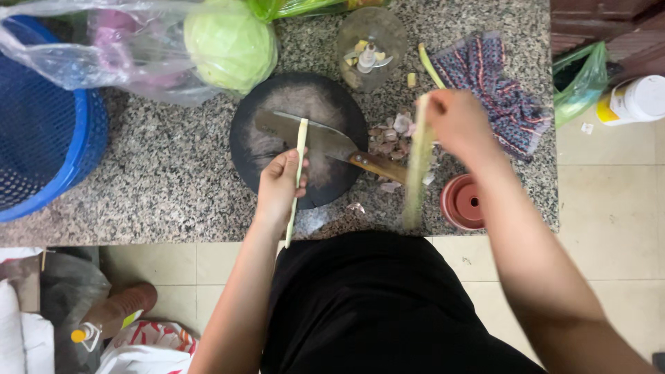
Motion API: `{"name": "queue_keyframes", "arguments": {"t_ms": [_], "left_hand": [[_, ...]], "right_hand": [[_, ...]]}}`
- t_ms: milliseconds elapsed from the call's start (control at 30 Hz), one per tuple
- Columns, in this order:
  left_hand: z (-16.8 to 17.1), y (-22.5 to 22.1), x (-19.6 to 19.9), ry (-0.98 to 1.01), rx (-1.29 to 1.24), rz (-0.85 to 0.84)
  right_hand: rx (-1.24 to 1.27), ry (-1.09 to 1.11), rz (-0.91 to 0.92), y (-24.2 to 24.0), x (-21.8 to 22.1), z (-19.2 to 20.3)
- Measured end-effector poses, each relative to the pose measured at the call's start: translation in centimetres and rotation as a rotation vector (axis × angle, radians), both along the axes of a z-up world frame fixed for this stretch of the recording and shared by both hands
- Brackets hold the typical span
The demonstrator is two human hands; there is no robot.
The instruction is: The person peels cloves of garlic and places them into a jar, then peels and chops a stalk of lemongrass into small pieces on a wooden cutting board using a knife.
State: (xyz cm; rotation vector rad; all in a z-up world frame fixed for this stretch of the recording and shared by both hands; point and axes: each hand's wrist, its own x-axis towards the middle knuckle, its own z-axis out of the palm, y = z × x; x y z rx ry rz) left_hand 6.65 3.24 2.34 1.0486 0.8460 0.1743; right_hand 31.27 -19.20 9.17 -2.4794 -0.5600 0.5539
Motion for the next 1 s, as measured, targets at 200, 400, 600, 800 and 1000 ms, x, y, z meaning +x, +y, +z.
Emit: {"name": "queue_keyframes", "arguments": {"t_ms": [200, 400, 600, 800, 1000], "left_hand": [[-1.9, 1.7, -2.6, 0.02, 0.1, -0.051], [-3.3, 1.8, -5.8, 0.227, 0.735, 0.004], [-3.2, 0.7, -7.3, 0.262, 0.866, 0.12], [-3.3, 0.3, -7.6, 0.25, 0.787, 0.171], [-3.9, -0.4, -7.8, 0.218, 0.85, 0.182]], "right_hand": [[-0.147, -0.217, 0.102, -1.3, 6.2, -7.3], [0.252, -0.274, 0.109, 1.8, -3.9, -8.2], [0.121, -0.295, 0.385, 5.2, -10.9, -7.9], [0.241, -0.141, 0.418, 3.5, -12.0, -6.4], [0.19, -0.165, 0.441, 6.0, -15.1, -7.2]]}}
